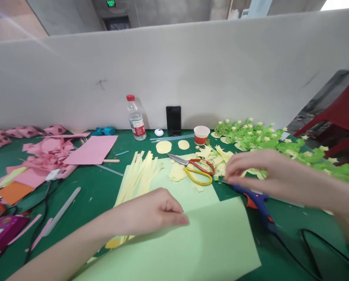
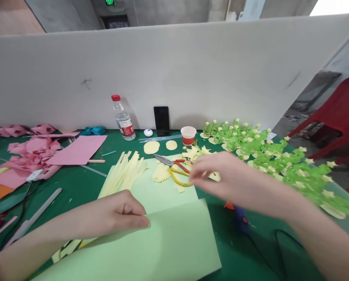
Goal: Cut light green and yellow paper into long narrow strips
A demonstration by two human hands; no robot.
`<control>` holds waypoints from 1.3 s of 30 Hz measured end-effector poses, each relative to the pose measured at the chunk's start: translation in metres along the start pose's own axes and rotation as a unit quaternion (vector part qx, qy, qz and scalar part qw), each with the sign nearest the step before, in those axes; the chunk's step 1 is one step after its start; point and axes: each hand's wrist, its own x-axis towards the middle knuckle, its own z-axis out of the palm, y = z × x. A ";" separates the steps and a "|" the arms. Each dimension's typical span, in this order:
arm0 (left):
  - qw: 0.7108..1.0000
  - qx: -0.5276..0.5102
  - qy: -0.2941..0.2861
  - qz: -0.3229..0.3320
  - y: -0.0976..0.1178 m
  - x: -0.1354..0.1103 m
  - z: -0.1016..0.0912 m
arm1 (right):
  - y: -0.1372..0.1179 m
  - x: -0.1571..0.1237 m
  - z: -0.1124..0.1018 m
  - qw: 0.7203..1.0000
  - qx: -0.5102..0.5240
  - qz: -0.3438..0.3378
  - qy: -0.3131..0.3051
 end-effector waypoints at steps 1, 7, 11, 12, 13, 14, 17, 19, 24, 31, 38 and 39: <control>1.000 0.010 -0.001 0.001 0.003 0.002 0.002 | -0.009 0.003 0.009 0.999 0.015 -0.028 -0.017; 0.999 0.046 -0.005 0.009 0.011 0.006 0.006 | -0.041 0.015 0.052 0.993 0.106 -0.044 -0.025; 0.999 0.051 0.008 0.003 0.006 0.006 0.007 | -0.040 0.020 0.059 0.990 0.141 -0.007 -0.023; 0.998 0.056 0.009 0.002 0.005 0.007 0.008 | -0.040 0.021 0.060 0.989 0.143 0.004 -0.029; 0.998 0.060 0.008 0.003 0.004 0.008 0.009 | -0.040 0.022 0.061 0.989 0.145 0.013 -0.035; 0.998 0.061 0.004 0.006 0.003 0.009 0.009 | -0.040 0.023 0.063 0.988 0.148 0.018 -0.042; 0.999 0.047 -0.013 0.006 0.002 0.011 0.009 | -0.039 0.025 0.064 0.985 0.159 0.018 -0.056; 0.999 0.028 -0.017 -0.003 0.002 0.010 0.006 | -0.037 0.025 0.061 0.984 0.165 0.016 -0.063; 0.999 -0.022 -0.035 -0.024 0.001 0.000 -0.003 | -0.022 0.015 0.042 0.985 0.153 0.017 -0.073; 0.999 -0.036 -0.032 -0.013 -0.012 -0.009 -0.012 | 0.016 -0.005 0.012 0.978 0.166 0.118 -0.039; 0.999 -0.038 -0.029 -0.015 -0.006 0.000 -0.003 | -0.005 -0.001 0.023 0.999 0.036 0.000 0.009; 0.999 -0.030 -0.028 -0.011 -0.004 0.002 -0.002 | -0.012 0.000 0.028 1.000 0.019 -0.009 -0.020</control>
